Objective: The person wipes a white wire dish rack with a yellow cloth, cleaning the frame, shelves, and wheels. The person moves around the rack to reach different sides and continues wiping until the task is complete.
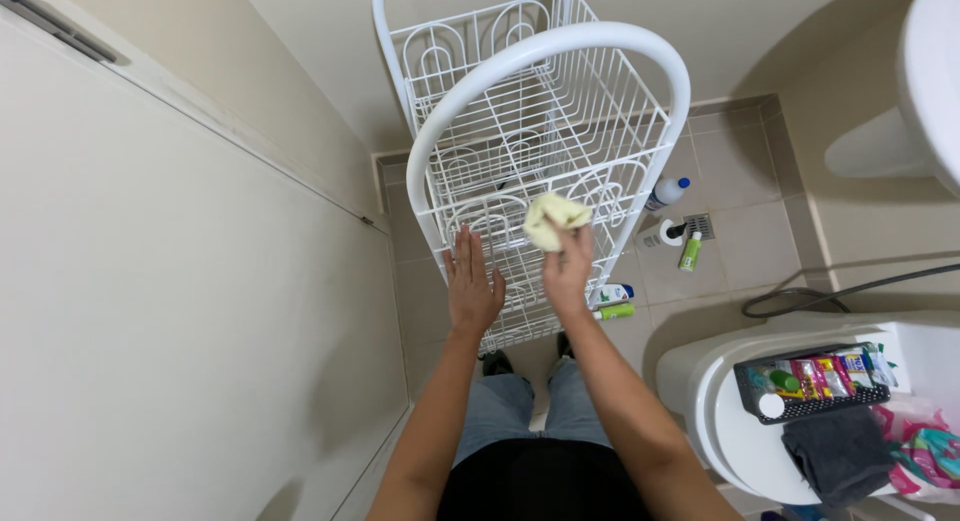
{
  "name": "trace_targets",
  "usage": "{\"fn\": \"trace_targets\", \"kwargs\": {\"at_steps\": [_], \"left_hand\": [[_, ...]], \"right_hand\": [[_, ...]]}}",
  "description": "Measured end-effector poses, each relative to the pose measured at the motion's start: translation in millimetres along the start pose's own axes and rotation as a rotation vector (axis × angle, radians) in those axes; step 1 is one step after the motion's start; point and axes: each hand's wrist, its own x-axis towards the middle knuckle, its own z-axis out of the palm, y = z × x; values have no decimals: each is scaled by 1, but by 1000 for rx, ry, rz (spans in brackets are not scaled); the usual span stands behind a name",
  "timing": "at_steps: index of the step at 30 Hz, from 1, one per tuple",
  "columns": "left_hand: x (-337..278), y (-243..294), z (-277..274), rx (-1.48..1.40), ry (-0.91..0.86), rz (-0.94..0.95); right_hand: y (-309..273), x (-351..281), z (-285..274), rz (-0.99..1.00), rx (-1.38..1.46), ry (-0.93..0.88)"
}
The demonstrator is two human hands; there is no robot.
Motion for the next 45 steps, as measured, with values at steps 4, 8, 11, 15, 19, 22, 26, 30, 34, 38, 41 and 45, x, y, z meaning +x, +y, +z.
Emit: {"fn": "trace_targets", "kwargs": {"at_steps": [4,8,11,15,19,22,26,30,34,38,41,45], "left_hand": [[-2,2,-2,-24,4,-12],[3,10,-3,-13,44,-31],[4,15,2,20,79,-47],[7,22,13,34,150,-92],[6,25,23,72,178,-107],[9,30,24,71,201,-128],[10,31,22,53,219,-130],[9,30,23,28,184,-155],[7,27,21,6,190,-164],[3,24,15,-143,173,-151],[3,23,7,-206,173,-126],[6,23,-17,-325,214,-137]], "right_hand": [[-35,66,-43,34,-47,231],[-7,79,-38,-31,-245,152],[28,46,-25,-46,-313,69],[74,-13,-12,-103,-450,47],[10,4,-29,-59,-244,-24],[-13,26,-23,5,-105,-20],[-26,70,6,-78,-56,19],[-61,100,27,-310,-180,-80],[-42,61,35,-485,-395,-50],[-18,22,23,-455,-341,-149],[-20,22,11,-462,-355,-183],[-47,46,-1,-512,-486,-61]]}}
